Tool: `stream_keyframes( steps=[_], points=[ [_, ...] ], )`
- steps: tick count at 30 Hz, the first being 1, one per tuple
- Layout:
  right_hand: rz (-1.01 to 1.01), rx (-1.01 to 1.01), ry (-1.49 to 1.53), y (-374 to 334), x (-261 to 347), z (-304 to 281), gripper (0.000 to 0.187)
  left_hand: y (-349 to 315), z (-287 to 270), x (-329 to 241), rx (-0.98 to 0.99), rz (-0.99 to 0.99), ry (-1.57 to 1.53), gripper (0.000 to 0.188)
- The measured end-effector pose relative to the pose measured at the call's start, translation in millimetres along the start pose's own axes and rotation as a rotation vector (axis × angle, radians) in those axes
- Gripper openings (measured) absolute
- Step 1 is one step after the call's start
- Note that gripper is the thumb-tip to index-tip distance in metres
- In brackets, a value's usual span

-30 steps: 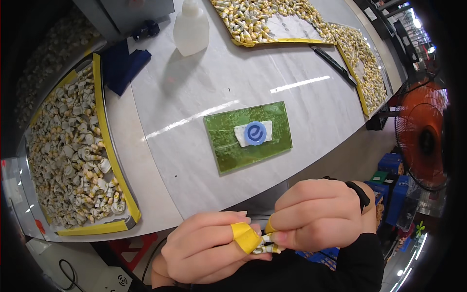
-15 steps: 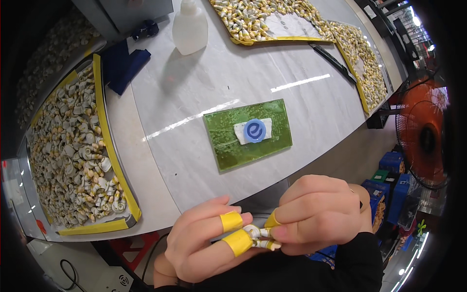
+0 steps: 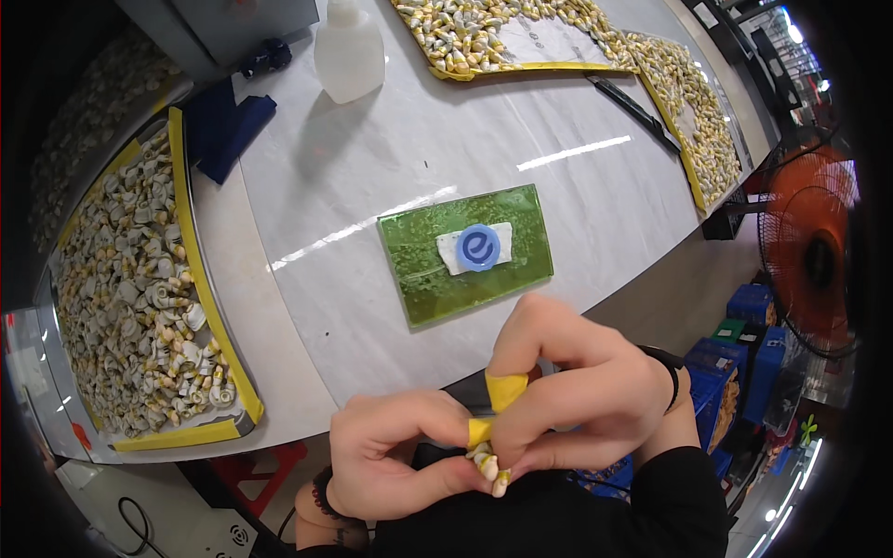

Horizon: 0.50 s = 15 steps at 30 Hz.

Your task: The person repeatedly picks small white and yellow components from trays, applies a substance from a bottle, and assembles them by hand. They place the assembled units into a yellow tray on the left. The process is repetitive and involves careful hand manipulation of small parts.

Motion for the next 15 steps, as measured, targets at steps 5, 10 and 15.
stream_keyframes(
  steps=[5,10,15],
  points=[
    [-0.059,0.107,0.025,0.6,-2.5,0.1,0.013,8.3,7.1,-8.1,0.017,-0.059,0.053,0.018],
    [-0.068,0.114,0.113,-1.5,-8.7,0.4,0.013,6.8,4.9,-7.2,0.082,-0.078,0.040,0.017],
    [-0.072,0.054,0.195,-2.9,-13.9,3.1,0.014,6.1,3.7,-10.4,0.083,-0.026,0.218,0.019]
  ],
)
Point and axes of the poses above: each hand's wrist, its own y-axis towards the middle knuckle, its own z-axis out of the palm, x = y × z, the point moved 2 cm from there along y, towards the middle knuckle, and after that the axes turned 5 degrees about x, right-handed, at the moved point
